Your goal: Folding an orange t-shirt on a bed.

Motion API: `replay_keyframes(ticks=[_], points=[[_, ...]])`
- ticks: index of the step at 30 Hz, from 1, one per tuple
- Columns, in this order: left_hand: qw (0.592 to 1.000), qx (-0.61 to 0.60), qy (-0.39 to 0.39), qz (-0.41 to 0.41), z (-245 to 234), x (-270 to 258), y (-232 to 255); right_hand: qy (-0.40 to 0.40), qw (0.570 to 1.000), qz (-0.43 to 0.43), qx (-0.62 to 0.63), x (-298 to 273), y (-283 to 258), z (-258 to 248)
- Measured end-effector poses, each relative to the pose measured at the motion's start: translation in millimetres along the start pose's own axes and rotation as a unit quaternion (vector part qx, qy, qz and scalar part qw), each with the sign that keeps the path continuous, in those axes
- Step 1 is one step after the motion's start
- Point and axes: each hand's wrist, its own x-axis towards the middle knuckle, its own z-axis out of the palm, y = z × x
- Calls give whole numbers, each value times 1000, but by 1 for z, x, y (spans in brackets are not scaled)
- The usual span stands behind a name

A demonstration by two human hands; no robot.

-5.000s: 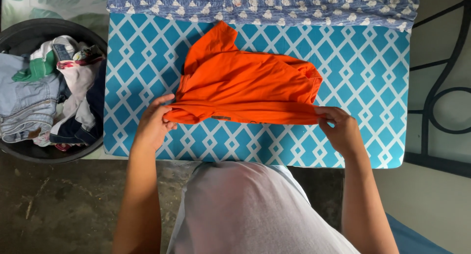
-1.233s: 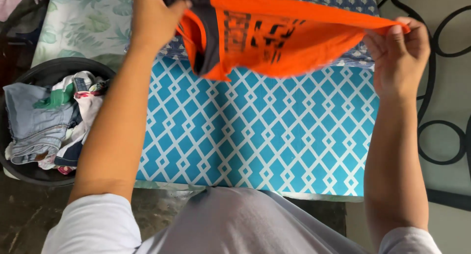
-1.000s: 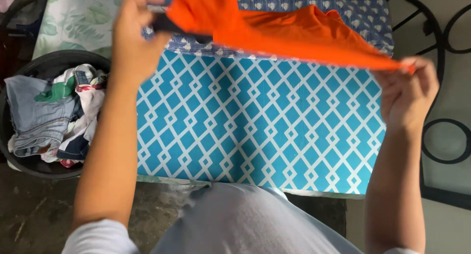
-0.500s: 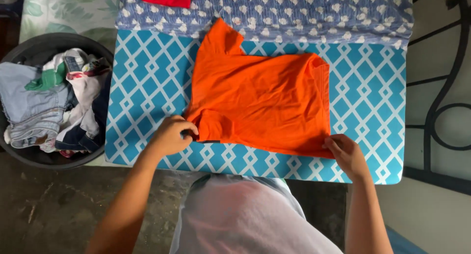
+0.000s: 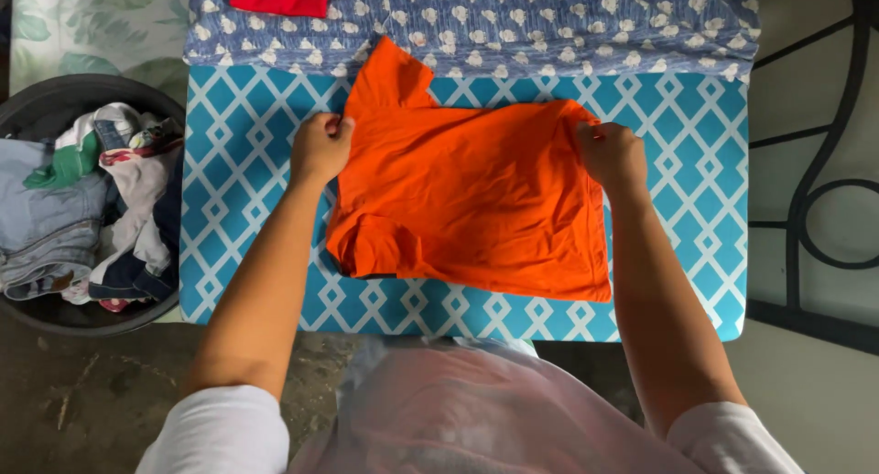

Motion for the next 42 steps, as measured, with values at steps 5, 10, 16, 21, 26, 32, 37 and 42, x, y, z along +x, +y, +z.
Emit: replay_keyframes(ticks=[5, 10, 16, 21, 26, 32, 37, 42], points=[[995, 42, -38, -82, 6, 27, 52, 38, 997, 4, 69, 32, 6, 27], [994, 6, -17, -105, 27, 47, 23, -31, 921, 94, 377, 55, 26, 17], [990, -116, 14, -81, 28, 44, 23, -77, 807, 120, 573, 52, 11, -15], [984, -141, 25, -105, 32, 46, 14, -115, 843, -33, 525, 90, 46, 18], [991, -72, 72, -85, 26, 33, 36, -47, 868, -9, 495, 90, 42, 17], [978, 107, 114, 137, 2, -45, 87, -33, 929, -23, 367, 27, 40, 1], [964, 155, 27, 216, -16, -123, 92, -22, 988, -94, 118, -65, 40, -17], [945, 219, -40, 241, -34, -163, 72, -14, 986, -154, 62, -147, 60, -20]])
